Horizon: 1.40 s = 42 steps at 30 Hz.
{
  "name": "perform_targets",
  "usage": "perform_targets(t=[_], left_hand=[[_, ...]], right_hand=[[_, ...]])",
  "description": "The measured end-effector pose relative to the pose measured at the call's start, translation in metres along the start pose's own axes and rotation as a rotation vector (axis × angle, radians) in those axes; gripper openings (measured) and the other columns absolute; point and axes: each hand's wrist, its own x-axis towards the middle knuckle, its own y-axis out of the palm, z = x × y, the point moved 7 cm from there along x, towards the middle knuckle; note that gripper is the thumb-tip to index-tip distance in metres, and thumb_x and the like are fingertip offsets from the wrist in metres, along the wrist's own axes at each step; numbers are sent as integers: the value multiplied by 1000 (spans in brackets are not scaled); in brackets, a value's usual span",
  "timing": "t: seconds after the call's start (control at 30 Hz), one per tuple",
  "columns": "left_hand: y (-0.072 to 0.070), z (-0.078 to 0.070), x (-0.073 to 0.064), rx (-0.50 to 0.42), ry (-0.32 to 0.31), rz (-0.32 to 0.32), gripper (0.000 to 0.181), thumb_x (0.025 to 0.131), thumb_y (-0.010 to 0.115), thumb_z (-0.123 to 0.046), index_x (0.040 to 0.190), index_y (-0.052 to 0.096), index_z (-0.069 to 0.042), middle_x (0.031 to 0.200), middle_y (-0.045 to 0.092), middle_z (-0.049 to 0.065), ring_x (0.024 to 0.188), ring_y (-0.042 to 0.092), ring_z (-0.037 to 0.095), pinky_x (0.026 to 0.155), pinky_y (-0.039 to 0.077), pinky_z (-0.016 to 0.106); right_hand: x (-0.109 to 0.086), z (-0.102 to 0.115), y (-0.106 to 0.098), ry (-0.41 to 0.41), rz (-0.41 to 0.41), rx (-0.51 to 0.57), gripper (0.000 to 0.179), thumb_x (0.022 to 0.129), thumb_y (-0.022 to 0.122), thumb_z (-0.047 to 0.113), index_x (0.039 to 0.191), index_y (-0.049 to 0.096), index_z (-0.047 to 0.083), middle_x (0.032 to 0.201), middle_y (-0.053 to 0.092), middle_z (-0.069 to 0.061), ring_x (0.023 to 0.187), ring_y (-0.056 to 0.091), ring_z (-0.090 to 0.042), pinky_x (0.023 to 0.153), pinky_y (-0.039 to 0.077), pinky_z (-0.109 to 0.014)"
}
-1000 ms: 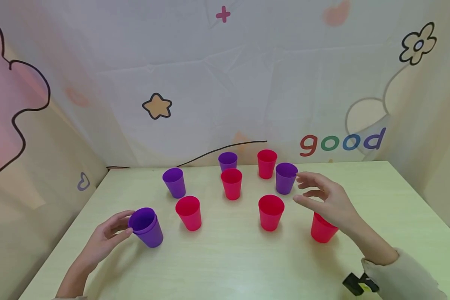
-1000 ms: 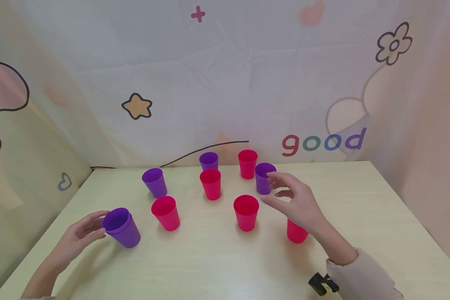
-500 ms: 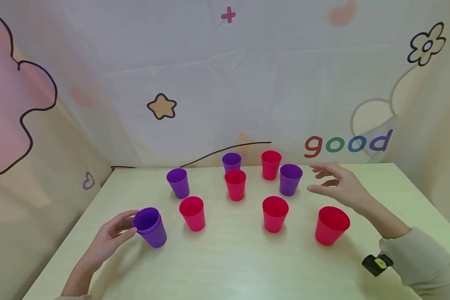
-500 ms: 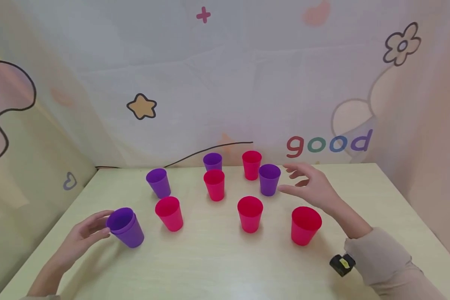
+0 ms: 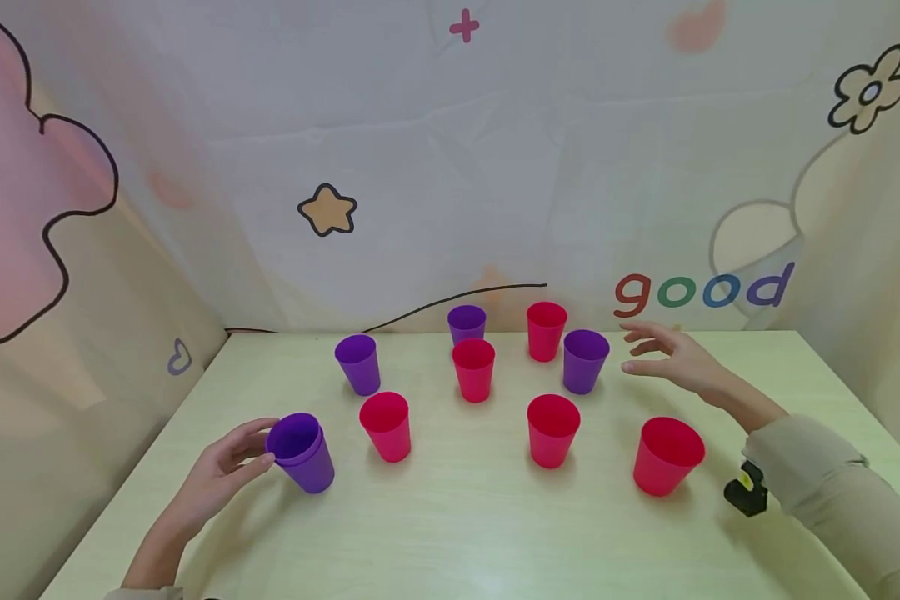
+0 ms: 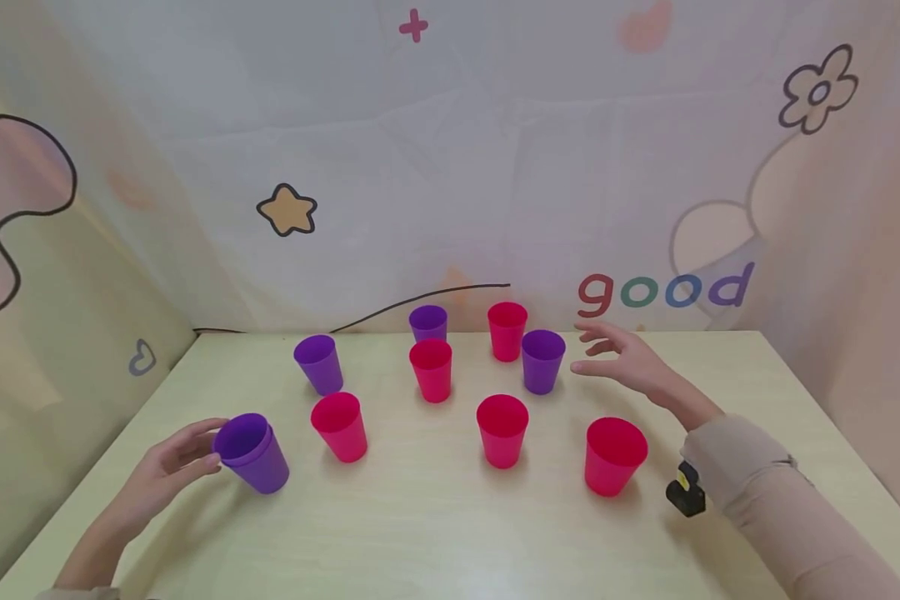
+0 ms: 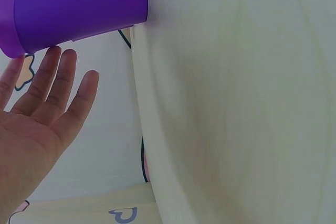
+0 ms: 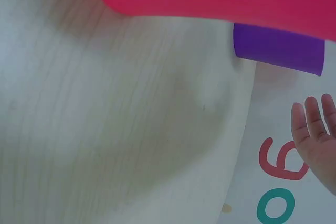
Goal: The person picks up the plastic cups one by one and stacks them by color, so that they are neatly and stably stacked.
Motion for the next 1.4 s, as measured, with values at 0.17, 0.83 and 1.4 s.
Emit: perform_targets(t=[0.17, 0.83, 1.4], left_hand=[[0, -1, 0, -1, -7, 1, 39, 89, 54, 1, 126, 43, 8, 106, 61, -1, 97, 56, 3, 77, 47, 18], [-2, 1, 0, 0, -7, 0, 39, 88, 55, 0, 125, 45, 5, 107, 62, 6, 98, 57, 5, 78, 48, 20], [-3, 0, -1, -2, -4, 8, 39, 88, 55, 1, 126, 44, 6, 107, 61, 6, 98, 57, 5, 78, 48, 20]], right_hand=[[12, -5, 3, 7, 22, -10, 71, 84, 64, 27, 141, 27, 6, 132, 37, -24, 116, 39, -40, 87, 38, -59], [41, -17, 21, 40, 96, -26, 76, 80, 67, 30, 140, 28, 3, 130, 38, -25, 114, 41, -40, 87, 40, -56], [49, -14, 27, -5, 96, -35, 68, 80, 69, 29, 134, 38, 2, 126, 44, -22, 111, 44, -39, 85, 43, -51]])
